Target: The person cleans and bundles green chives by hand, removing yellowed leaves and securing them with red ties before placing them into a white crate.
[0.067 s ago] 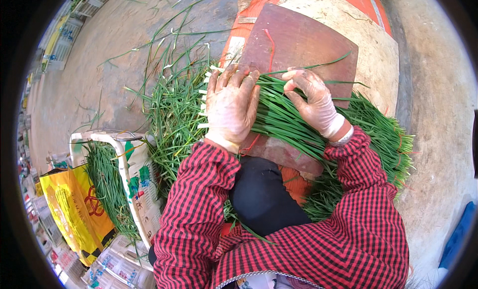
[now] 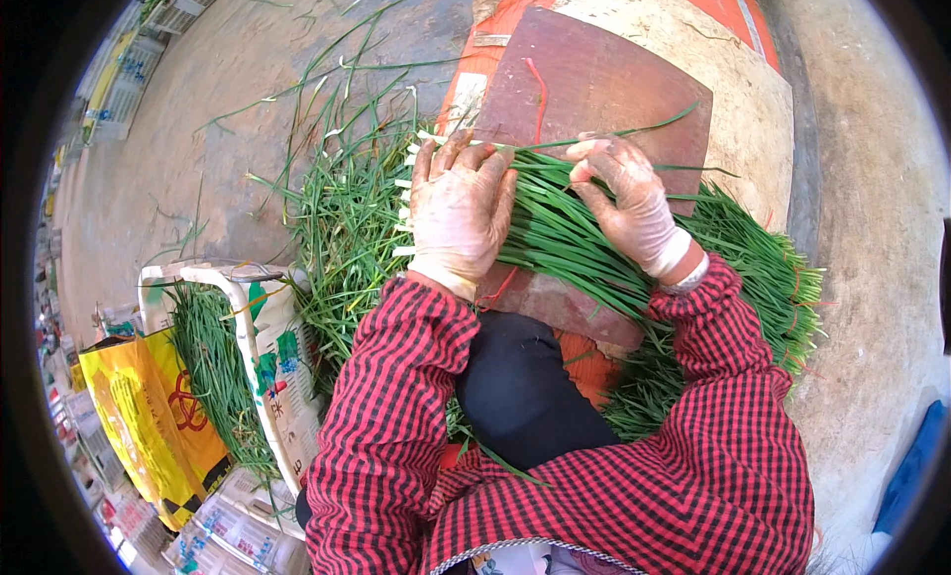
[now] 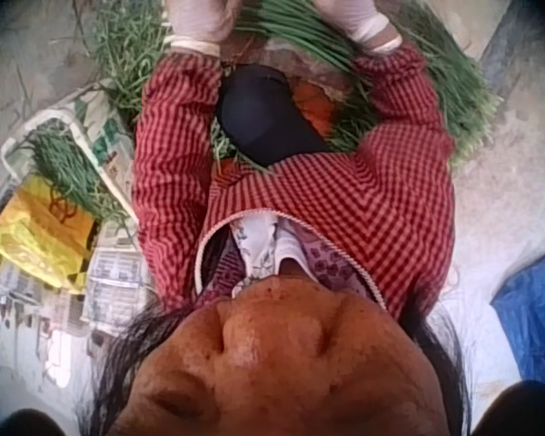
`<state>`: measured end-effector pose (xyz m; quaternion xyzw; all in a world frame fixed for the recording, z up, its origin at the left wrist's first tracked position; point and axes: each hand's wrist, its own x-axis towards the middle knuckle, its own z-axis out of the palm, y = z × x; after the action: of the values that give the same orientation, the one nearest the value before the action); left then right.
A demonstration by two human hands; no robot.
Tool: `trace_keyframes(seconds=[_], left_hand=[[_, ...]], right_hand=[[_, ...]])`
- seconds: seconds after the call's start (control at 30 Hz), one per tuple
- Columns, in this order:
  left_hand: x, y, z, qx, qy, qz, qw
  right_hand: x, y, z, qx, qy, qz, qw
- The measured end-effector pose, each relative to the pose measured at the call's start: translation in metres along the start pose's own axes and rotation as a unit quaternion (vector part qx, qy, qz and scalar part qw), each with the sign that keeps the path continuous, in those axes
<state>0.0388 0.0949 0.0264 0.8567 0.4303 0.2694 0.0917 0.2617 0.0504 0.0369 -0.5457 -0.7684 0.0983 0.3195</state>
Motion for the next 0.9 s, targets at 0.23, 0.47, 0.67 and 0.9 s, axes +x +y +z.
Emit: trace_keyframes(seconds=[0.23, 0.47, 0.67, 0.9], left_hand=[[-0.022, -0.007, 0.014, -0.036, 0.012, -0.026, 0.999], [-0.031, 0.008, -0.011, -0.044, 0.015, -0.010, 0.999], [-0.106, 0.001, -0.041, -0.102, 0.000, -0.073, 0.992], [-0.272, -0.023, -0.132, -0.023, 0.041, -0.301, 0.952]], right_hand=[[-0.020, 0.015, -0.061, -0.086, 0.013, 0.026, 0.996], [0.004, -0.002, -0.123, 0.039, 0.169, 0.145, 0.974], [0.101, -0.090, -0.070, 0.336, 0.020, -0.053, 0.940], [0.123, -0.046, 0.067, 0.003, -0.197, -0.054, 0.979]])
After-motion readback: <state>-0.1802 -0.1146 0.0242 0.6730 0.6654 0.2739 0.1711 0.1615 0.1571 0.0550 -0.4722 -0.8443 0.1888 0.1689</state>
